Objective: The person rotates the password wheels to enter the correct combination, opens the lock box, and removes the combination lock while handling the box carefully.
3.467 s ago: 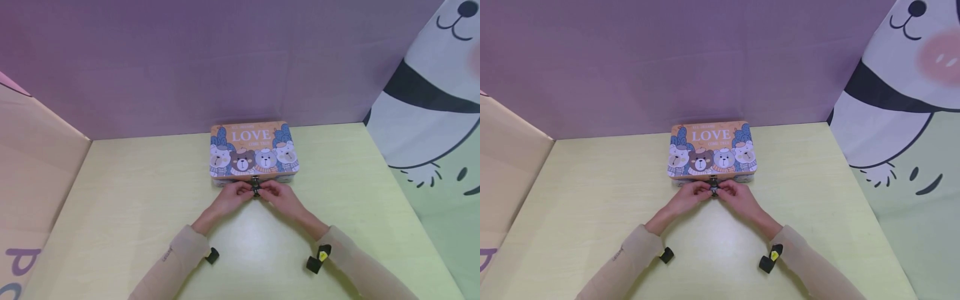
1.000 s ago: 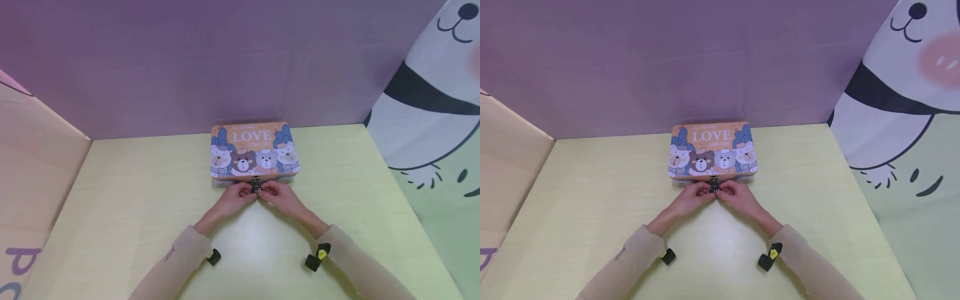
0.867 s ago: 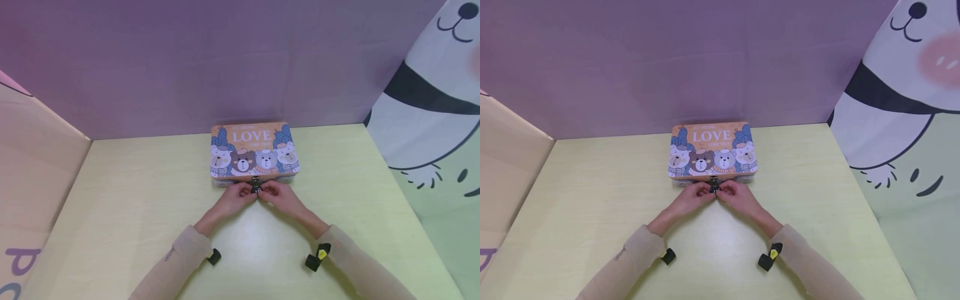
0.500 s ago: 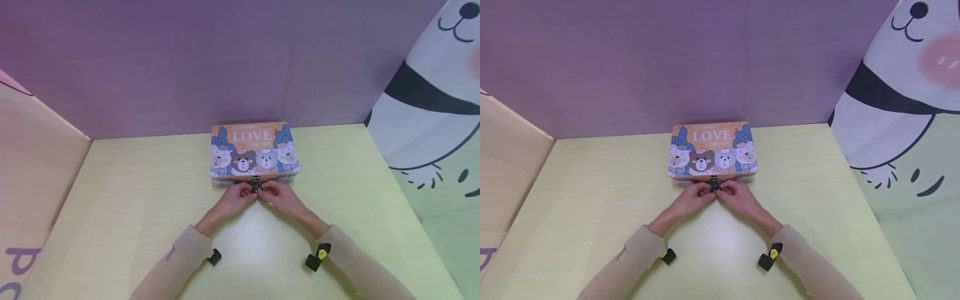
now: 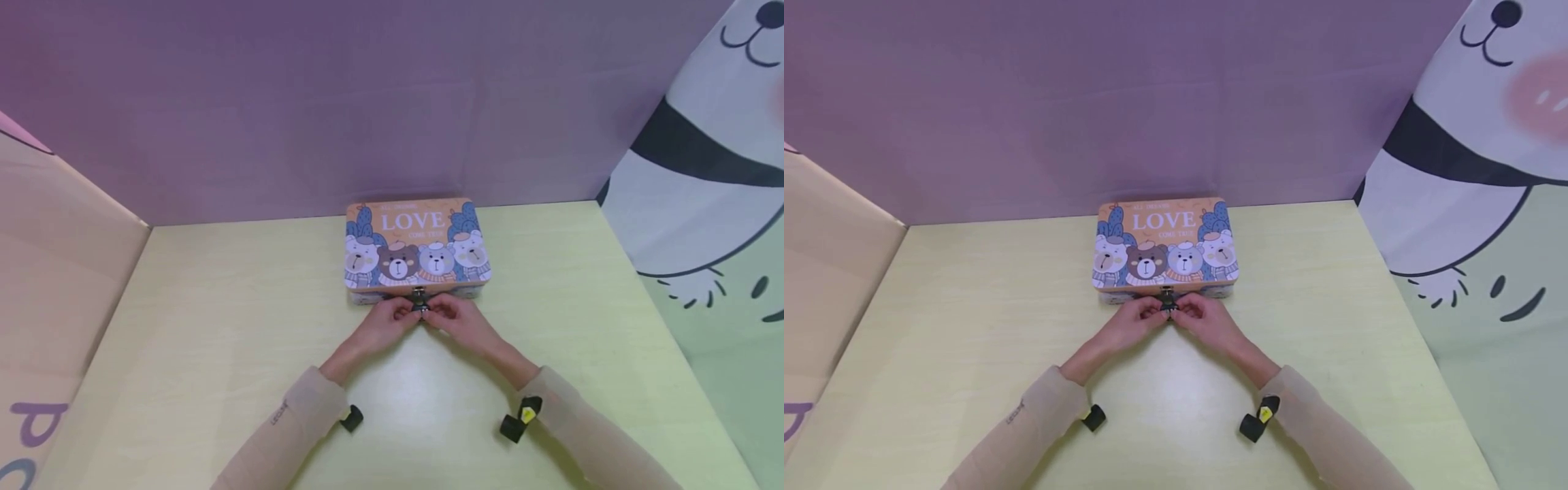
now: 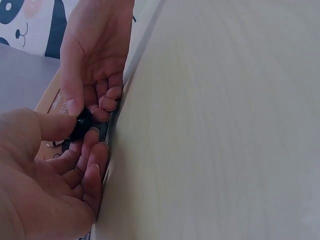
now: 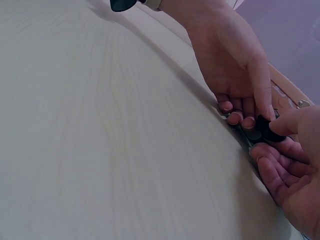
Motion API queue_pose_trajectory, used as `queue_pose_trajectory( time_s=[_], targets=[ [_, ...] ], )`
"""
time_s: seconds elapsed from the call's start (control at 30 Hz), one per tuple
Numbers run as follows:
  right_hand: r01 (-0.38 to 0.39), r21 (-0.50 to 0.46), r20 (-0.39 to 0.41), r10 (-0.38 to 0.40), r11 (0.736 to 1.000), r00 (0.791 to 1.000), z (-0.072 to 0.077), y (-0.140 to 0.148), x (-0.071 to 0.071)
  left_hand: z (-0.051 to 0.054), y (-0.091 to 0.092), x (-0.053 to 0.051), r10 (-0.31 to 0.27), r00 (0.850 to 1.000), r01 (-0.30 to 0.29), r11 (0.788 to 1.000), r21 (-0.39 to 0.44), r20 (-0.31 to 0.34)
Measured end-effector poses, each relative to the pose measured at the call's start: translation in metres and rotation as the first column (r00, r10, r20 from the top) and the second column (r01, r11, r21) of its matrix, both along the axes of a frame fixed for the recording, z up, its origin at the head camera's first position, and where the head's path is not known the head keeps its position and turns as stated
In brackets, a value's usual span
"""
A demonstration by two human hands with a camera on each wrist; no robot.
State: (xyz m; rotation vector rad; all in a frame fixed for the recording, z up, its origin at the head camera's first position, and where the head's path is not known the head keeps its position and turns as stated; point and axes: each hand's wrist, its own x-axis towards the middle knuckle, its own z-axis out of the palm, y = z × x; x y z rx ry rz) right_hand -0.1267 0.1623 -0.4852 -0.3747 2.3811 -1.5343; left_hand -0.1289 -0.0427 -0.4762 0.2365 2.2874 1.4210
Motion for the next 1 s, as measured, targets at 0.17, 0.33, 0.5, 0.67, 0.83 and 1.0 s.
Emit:
queue_pose_trajectory(
  time_s=[0.17, 0.33, 0.5, 0.67, 0.83, 1.0],
  targets=[
    [0.003, 0.001, 0.013, -0.003, 1.000, 1.000, 0.0001, -0.0003, 0.0008, 0.0004, -0.0002, -0.0002, 0.002, 1.000, -0.002, 1.000, -0.002, 0.002],
    [0.007, 0.006, 0.020, -0.007, 1.000, 1.000, 0.0012, -0.0007, 0.0015, -0.0006, 0.0004, -0.0002, 0.006, 1.000, -0.006, 1.000, -0.008, -0.009],
    [0.005, 0.008, 0.014, -0.005, 1.000, 1.000, 0.0010, -0.0006, 0.0008, -0.0009, 0.0003, 0.0003, 0.007, 1.000, -0.008, 1.000, -0.014, -0.023],
    [0.001, 0.006, 0.013, -0.001, 1.000, 1.000, 0.0009, -0.0003, 0.0004, -0.0009, -0.0006, 0.0001, -0.007, 1.000, 0.006, 1.000, -0.015, -0.025],
    [0.004, 0.014, 0.014, -0.004, 1.000, 1.000, 0.0015, 0.0000, 0.0005, -0.0015, -0.0036, -0.0013, -0.036, 0.999, 0.036, 0.999, 0.004, -0.009],
    [0.006, 0.014, 0.025, -0.006, 1.000, 1.000, 0.0030, 0.0003, 0.0007, -0.0004, -0.0045, -0.0008, -0.033, 0.999, 0.033, 0.999, 0.021, 0.002]
  ],
)
